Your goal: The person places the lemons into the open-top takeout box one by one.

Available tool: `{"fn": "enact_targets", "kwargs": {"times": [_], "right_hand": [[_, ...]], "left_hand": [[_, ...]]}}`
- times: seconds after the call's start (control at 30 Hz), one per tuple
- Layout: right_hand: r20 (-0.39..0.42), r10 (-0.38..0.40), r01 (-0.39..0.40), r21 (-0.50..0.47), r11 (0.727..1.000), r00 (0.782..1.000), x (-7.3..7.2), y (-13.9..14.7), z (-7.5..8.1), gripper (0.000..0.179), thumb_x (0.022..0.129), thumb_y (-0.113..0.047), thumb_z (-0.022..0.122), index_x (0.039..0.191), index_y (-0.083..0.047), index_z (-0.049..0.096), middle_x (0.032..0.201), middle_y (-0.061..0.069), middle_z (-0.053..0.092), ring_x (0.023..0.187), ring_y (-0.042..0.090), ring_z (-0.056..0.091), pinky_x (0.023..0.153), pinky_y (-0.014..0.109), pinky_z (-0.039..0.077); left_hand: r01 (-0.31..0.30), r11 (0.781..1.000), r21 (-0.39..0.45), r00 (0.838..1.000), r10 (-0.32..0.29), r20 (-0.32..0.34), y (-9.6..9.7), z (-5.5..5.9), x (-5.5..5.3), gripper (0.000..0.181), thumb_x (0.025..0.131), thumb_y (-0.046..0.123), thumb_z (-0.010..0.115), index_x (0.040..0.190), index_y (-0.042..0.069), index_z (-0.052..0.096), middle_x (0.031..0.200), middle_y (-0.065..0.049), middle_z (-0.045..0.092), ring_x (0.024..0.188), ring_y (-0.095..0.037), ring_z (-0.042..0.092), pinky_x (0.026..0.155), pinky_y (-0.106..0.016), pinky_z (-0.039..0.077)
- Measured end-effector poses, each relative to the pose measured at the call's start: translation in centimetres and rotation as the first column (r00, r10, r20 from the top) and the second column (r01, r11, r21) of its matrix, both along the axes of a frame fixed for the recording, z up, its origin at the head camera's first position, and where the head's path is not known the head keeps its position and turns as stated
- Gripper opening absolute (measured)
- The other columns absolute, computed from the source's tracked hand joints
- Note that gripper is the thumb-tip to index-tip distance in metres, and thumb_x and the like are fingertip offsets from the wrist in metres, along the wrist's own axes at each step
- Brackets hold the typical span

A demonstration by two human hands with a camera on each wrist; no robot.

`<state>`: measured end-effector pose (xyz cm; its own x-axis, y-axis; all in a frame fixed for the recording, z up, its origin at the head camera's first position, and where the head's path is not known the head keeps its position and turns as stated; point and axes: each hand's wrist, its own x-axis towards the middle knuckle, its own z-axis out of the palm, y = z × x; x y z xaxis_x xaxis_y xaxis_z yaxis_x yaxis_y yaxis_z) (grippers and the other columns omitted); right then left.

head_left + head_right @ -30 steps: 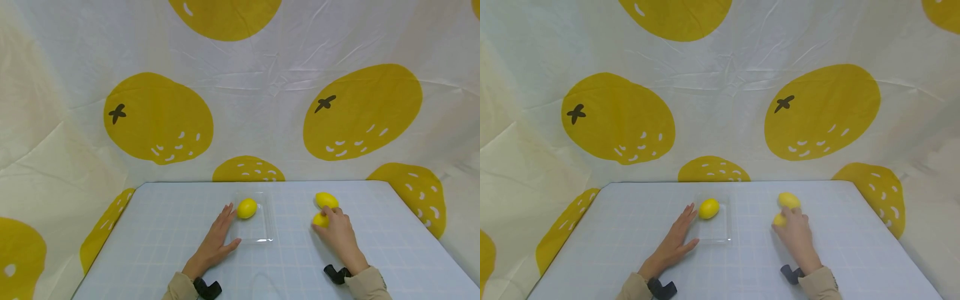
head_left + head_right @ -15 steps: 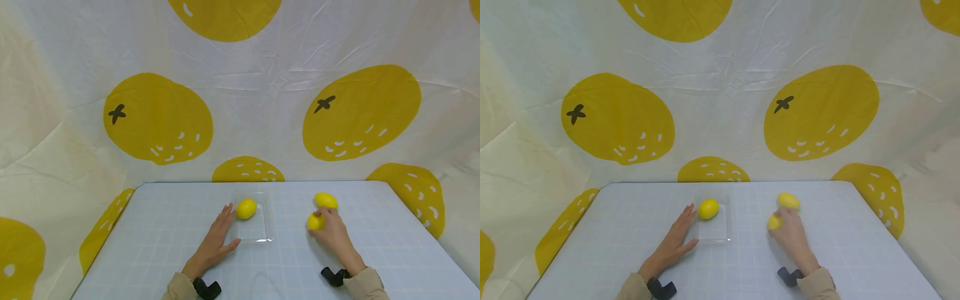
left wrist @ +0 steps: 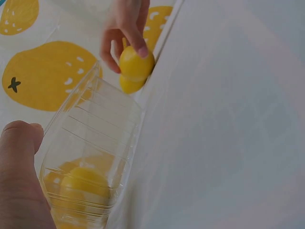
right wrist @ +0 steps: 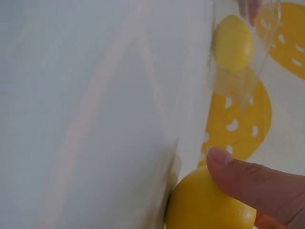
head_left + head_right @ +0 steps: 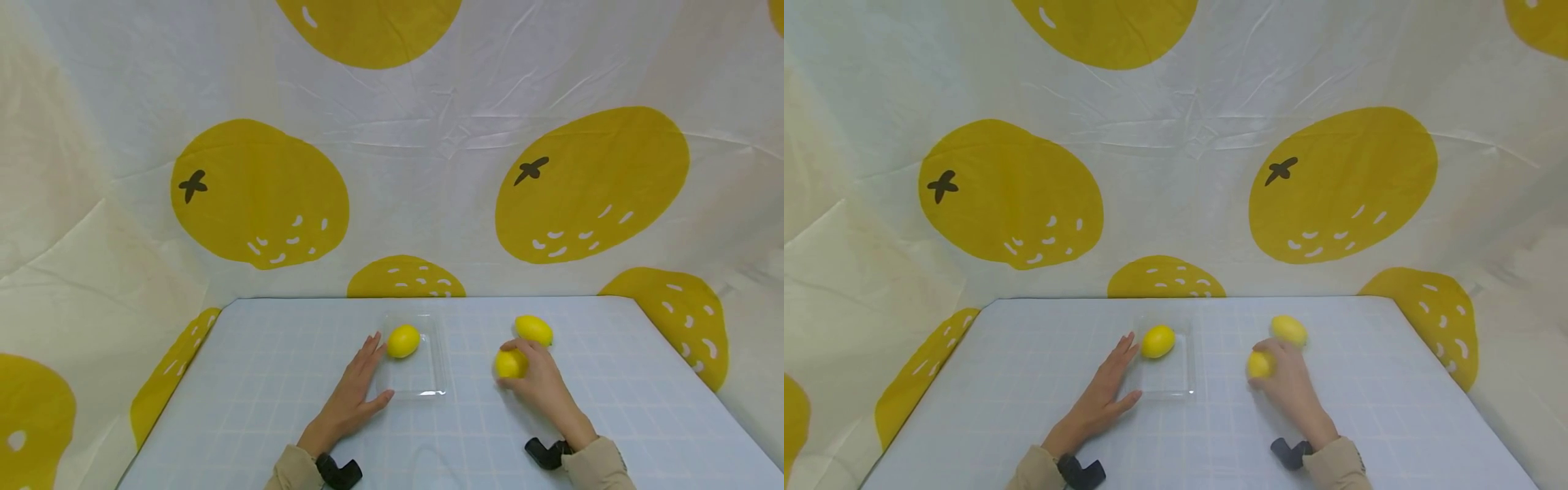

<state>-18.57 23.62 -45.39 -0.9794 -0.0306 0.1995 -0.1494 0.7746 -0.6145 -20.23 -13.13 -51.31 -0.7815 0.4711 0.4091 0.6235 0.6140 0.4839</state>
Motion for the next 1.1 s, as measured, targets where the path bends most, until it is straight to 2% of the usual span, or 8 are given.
{"fn": "enact_targets", "kwargs": {"times": [0.17, 0.27, 0.5, 0.63, 0.9, 1.1], "right_hand": [[0.057, -0.004, 0.008, -0.06, 0.998, 0.998, -0.1, 0.0, -0.3, 0.072, 0.071, -0.008, 0.088, 0.131, 0.002, 0.05, 0.134, 0.027, 0.05, 0.113, 0.043, 0.052, 0.095, 0.06, 0.046], [0.073, -0.005, 0.012, -0.1, 0.995, 0.997, -0.4, -0.1, -0.7, 0.076, 0.07, -0.007, 0.088, 0.135, 0.003, 0.048, 0.137, 0.027, 0.049, 0.112, 0.042, 0.053, 0.095, 0.058, 0.047], [0.009, 0.044, -0.042, -0.168, 0.985, 0.999, -1.5, -0.1, -2.3, 0.08, 0.067, -0.009, 0.09, 0.136, 0.0, 0.05, 0.138, 0.022, 0.051, 0.113, 0.037, 0.052, 0.098, 0.054, 0.048], [-0.002, 0.063, -0.062, -0.195, 0.979, 0.998, -1.8, -0.4, -2.6, 0.082, 0.067, -0.008, 0.09, 0.138, -0.001, 0.05, 0.136, 0.018, 0.053, 0.112, 0.033, 0.052, 0.099, 0.052, 0.048], [-0.018, 0.069, -0.072, -0.245, 0.967, 0.997, -2.3, -1.1, -1.1, 0.081, 0.068, -0.006, 0.09, 0.138, 0.001, 0.049, 0.136, 0.019, 0.054, 0.114, 0.035, 0.052, 0.101, 0.053, 0.046], [0.002, 0.083, -0.079, -0.278, 0.957, 0.997, -3.0, -2.0, 0.2, 0.083, 0.07, -0.01, 0.089, 0.141, -0.004, 0.047, 0.139, 0.016, 0.052, 0.117, 0.036, 0.05, 0.103, 0.055, 0.045]], "left_hand": [[0.001, 1.0, 0.001, 1.0, -0.001, -0.022, 0.0, -0.1, 0.0, 0.078, 0.095, 0.044, 0.059, 0.157, 0.01, 0.026, 0.166, -0.008, 0.013, 0.152, -0.024, 0.011, 0.117, -0.057, 0.022], [0.001, 1.0, -0.003, 1.0, -0.001, -0.022, -0.1, -0.1, -0.1, 0.078, 0.095, 0.045, 0.058, 0.157, 0.011, 0.026, 0.166, -0.007, 0.013, 0.152, -0.023, 0.01, 0.117, -0.056, 0.022], [-0.001, 1.0, -0.001, 1.0, 0.001, -0.02, -0.2, -0.1, -0.1, 0.079, 0.094, 0.042, 0.06, 0.157, 0.01, 0.027, 0.166, -0.006, 0.012, 0.152, -0.022, 0.01, 0.117, -0.056, 0.022], [-0.002, 1.0, -0.003, 1.0, 0.002, -0.012, -0.2, 0.0, -0.1, 0.079, 0.094, 0.042, 0.061, 0.157, 0.011, 0.026, 0.166, -0.005, 0.012, 0.152, -0.022, 0.009, 0.117, -0.056, 0.022], [-0.002, 1.0, -0.005, 1.0, 0.002, 0.011, 0.0, 0.0, -0.1, 0.079, 0.095, 0.047, 0.057, 0.158, 0.012, 0.025, 0.167, -0.004, 0.01, 0.152, -0.019, 0.007, 0.118, -0.054, 0.02], [-0.005, 1.0, -0.009, 1.0, 0.005, 0.01, 0.1, 0.0, 0.0, 0.078, 0.095, 0.046, 0.057, 0.158, 0.013, 0.025, 0.167, -0.003, 0.009, 0.152, -0.02, 0.008, 0.118, -0.054, 0.02]]}}
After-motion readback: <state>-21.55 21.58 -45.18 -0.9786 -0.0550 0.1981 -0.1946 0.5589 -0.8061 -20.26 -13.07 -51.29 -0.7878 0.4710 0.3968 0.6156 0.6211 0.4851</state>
